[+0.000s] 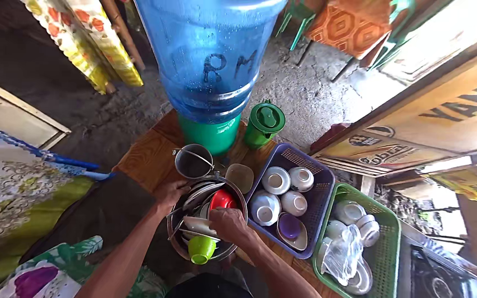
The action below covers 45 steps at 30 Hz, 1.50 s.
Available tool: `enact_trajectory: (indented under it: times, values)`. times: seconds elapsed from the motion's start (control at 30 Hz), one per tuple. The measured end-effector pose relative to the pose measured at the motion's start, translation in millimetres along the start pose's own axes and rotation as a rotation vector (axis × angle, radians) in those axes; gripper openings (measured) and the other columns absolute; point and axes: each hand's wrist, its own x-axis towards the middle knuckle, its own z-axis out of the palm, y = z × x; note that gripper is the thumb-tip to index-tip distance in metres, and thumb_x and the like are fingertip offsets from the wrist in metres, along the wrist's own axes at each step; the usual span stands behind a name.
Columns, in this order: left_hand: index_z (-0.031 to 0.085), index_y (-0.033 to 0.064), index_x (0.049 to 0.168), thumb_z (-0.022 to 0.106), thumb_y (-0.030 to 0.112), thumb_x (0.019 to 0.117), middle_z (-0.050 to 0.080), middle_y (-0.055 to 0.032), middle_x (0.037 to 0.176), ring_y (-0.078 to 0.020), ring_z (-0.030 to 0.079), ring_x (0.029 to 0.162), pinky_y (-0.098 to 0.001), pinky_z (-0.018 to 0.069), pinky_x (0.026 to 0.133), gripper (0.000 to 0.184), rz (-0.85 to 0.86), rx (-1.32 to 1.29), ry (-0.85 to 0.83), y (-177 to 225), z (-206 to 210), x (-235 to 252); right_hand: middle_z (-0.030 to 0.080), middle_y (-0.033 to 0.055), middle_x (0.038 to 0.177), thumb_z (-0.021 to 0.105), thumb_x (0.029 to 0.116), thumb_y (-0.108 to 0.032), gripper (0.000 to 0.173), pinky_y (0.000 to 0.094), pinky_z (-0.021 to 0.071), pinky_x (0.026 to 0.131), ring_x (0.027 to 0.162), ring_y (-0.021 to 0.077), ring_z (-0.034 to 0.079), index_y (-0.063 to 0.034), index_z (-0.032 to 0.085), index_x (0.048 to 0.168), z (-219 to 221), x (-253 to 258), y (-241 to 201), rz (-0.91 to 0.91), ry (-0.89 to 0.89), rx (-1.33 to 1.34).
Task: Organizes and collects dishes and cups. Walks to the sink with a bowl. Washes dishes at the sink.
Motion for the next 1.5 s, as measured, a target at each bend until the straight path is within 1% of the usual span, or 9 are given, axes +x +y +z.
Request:
enact_trajectory:
  times: [0.17, 0.3, 0.47, 0.67, 0.9, 1.1, 1.17, 1.23, 1.5]
  values:
    - [0.074, 0.002, 0.112, 0.068, 0.009, 0.0971, 0.075, -0.0104, 0.105, -0.0154, 0.07, 0.095, -0.037, 0.0569, 0.089, 0.018, 0.022, -0.013, 0.003, -2, 2, 1, 0.073, 0.0129, 0.108, 0.063, 0.1, -0.033, 0.029, 0.0609, 0.0507, 0.094, 0.107, 0.0315, 0.069, -0.0098, 0.072, 0.113, -31, -33, 20, -0.101, 0.067, 0.245]
    - [0.073, -0.0003, 0.113, 0.068, 0.008, 0.097, 0.074, -0.0124, 0.105, -0.0168, 0.069, 0.094, -0.039, 0.0562, 0.089, 0.018, 0.024, -0.003, 0.022, -1, 3, -1, 0.072, 0.0093, 0.099, 0.065, 0.0986, -0.02, 0.023, 0.0393, 0.0575, 0.088, 0.093, 0.0163, 0.069, -0.0006, 0.071, 0.108, -57, -88, 65, -0.204, 0.406, 0.59]
    - [0.072, -0.001, 0.112, 0.068, 0.006, 0.0968, 0.073, -0.0119, 0.104, -0.0156, 0.068, 0.093, -0.0377, 0.0554, 0.089, 0.017, 0.0, 0.002, 0.048, 2, 4, -3, 0.06, 0.002, 0.072, 0.055, 0.102, -0.017, 0.017, 0.0266, 0.0461, 0.05, 0.054, 0.0095, 0.052, -0.0018, 0.062, 0.105, -60, -124, 133, -0.042, 0.887, 1.05]
    - [0.072, -0.0009, 0.111, 0.068, 0.009, 0.097, 0.073, -0.0115, 0.103, -0.0148, 0.068, 0.092, -0.0367, 0.0551, 0.087, 0.018, -0.033, 0.006, 0.046, 3, 5, -1, 0.06, 0.0071, 0.071, 0.054, 0.1074, -0.016, 0.018, 0.0259, 0.0493, 0.046, 0.05, 0.0119, 0.055, 0.0018, 0.056, 0.107, -64, -74, 195, 0.323, 1.238, 1.464]
    - [0.073, 0.0024, 0.114, 0.069, 0.011, 0.0972, 0.074, -0.0092, 0.107, -0.0137, 0.069, 0.098, -0.0361, 0.0555, 0.092, 0.019, -0.023, 0.033, 0.035, 5, 2, -1, 0.065, 0.0081, 0.082, 0.055, 0.1074, -0.022, 0.02, 0.0317, 0.0549, 0.054, 0.063, 0.016, 0.065, -0.0021, 0.056, 0.109, -64, -30, 206, 0.452, 1.229, 1.615]
    - [0.073, 0.0012, 0.112, 0.068, 0.009, 0.0969, 0.074, -0.0106, 0.105, -0.016, 0.07, 0.096, -0.038, 0.0568, 0.09, 0.018, 0.005, 0.008, 0.027, 4, 2, -7, 0.065, 0.0222, 0.112, 0.047, 0.1077, -0.02, 0.041, 0.045, 0.0615, 0.068, 0.082, 0.0273, 0.07, 0.0047, 0.047, 0.141, -23, -61, 156, 0.353, 1.135, 1.247]
    - [0.073, 0.0005, 0.113, 0.068, 0.008, 0.097, 0.074, -0.012, 0.106, -0.018, 0.069, 0.097, -0.0404, 0.0565, 0.091, 0.018, 0.01, 0.003, 0.026, 6, 4, -9, 0.07, 0.0208, 0.113, 0.057, 0.1022, -0.013, 0.035, 0.0445, 0.0613, 0.08, 0.09, 0.0261, 0.072, 0.0072, 0.061, 0.131, -3, -62, 106, 0.242, 0.908, 0.931]
    - [0.073, 0.0013, 0.112, 0.068, 0.008, 0.0971, 0.074, -0.0121, 0.106, -0.0187, 0.069, 0.096, -0.0415, 0.0566, 0.09, 0.018, 0.012, 0.015, 0.023, 3, 6, -8, 0.069, 0.0097, 0.131, 0.06, 0.1013, -0.026, 0.033, 0.0489, 0.0546, 0.102, 0.116, 0.0244, 0.068, -0.011, 0.07, 0.129, 12, -48, 59, 0.166, 0.501, 0.534]
    - [0.073, 0.0008, 0.113, 0.066, 0.007, 0.0981, 0.074, -0.013, 0.106, -0.0191, 0.07, 0.095, -0.042, 0.0565, 0.089, 0.018, 0.0, 0.056, 0.041, 3, 8, -7, 0.068, 0.0167, 0.124, 0.055, 0.103, -0.019, 0.025, 0.059, 0.0557, 0.084, 0.106, 0.0371, 0.069, -0.0078, 0.071, 0.118, 37, 11, 5, -0.112, 0.283, 0.127]
